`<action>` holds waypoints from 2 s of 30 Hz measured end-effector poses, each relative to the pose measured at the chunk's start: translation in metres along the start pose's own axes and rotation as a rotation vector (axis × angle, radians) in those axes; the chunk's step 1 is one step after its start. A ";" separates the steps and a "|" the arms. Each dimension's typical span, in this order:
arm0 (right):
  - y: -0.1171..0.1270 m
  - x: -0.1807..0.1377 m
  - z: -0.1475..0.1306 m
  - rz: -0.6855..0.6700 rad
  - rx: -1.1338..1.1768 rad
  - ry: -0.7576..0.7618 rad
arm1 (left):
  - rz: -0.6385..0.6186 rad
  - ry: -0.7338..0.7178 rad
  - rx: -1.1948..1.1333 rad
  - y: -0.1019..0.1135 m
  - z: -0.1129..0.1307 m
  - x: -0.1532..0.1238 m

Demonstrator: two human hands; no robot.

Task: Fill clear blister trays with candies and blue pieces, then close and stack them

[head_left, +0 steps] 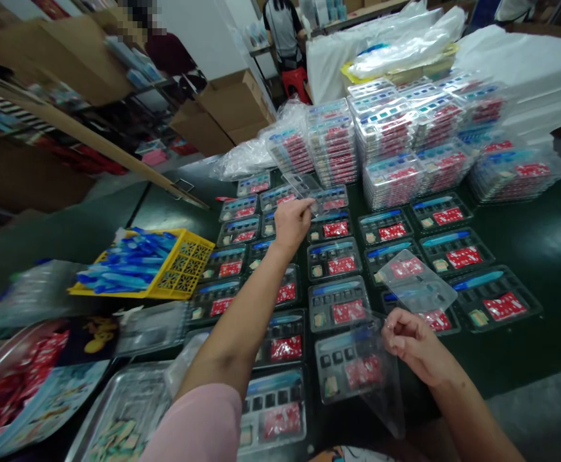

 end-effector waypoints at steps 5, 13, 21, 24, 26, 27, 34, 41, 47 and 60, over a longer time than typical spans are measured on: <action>-0.003 0.001 0.003 -0.020 0.020 -0.030 | -0.034 0.202 -0.489 0.009 -0.015 0.008; -0.003 0.003 0.008 -0.037 0.036 -0.067 | -0.378 0.494 -0.873 -0.039 -0.050 0.031; -0.003 0.004 0.011 -0.139 0.032 -0.050 | -0.570 0.459 -0.564 -0.093 -0.078 0.035; -0.002 0.005 0.011 -0.141 0.054 -0.048 | -0.518 0.390 -0.424 -0.105 -0.085 0.038; -0.002 0.005 0.012 -0.144 0.060 -0.051 | -0.489 0.357 -0.348 -0.110 -0.088 0.039; -0.003 0.005 0.013 -0.146 0.060 -0.051 | -0.476 0.341 -0.304 -0.111 -0.088 0.038; -0.006 0.004 0.012 -0.164 0.064 -0.034 | -0.307 0.082 0.055 -0.104 -0.049 0.011; 0.000 0.008 0.010 -0.058 0.093 -0.014 | -0.463 -0.032 0.184 -0.130 -0.021 -0.036; 0.001 0.010 0.003 0.021 0.184 0.077 | -0.387 0.077 -0.043 -0.109 -0.010 -0.028; 0.027 -0.002 -0.036 0.163 0.341 0.268 | -1.057 0.857 -1.392 -0.074 0.137 -0.197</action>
Point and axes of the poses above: each hand's wrist, its own x-axis towards the middle knuckle, its own y-axis out of the back of the hand, z = x × y, the point moved 8 cm from there along x, towards the middle knuckle, and after that the axes turned 1 degree about -x, right-handed, at the moved point
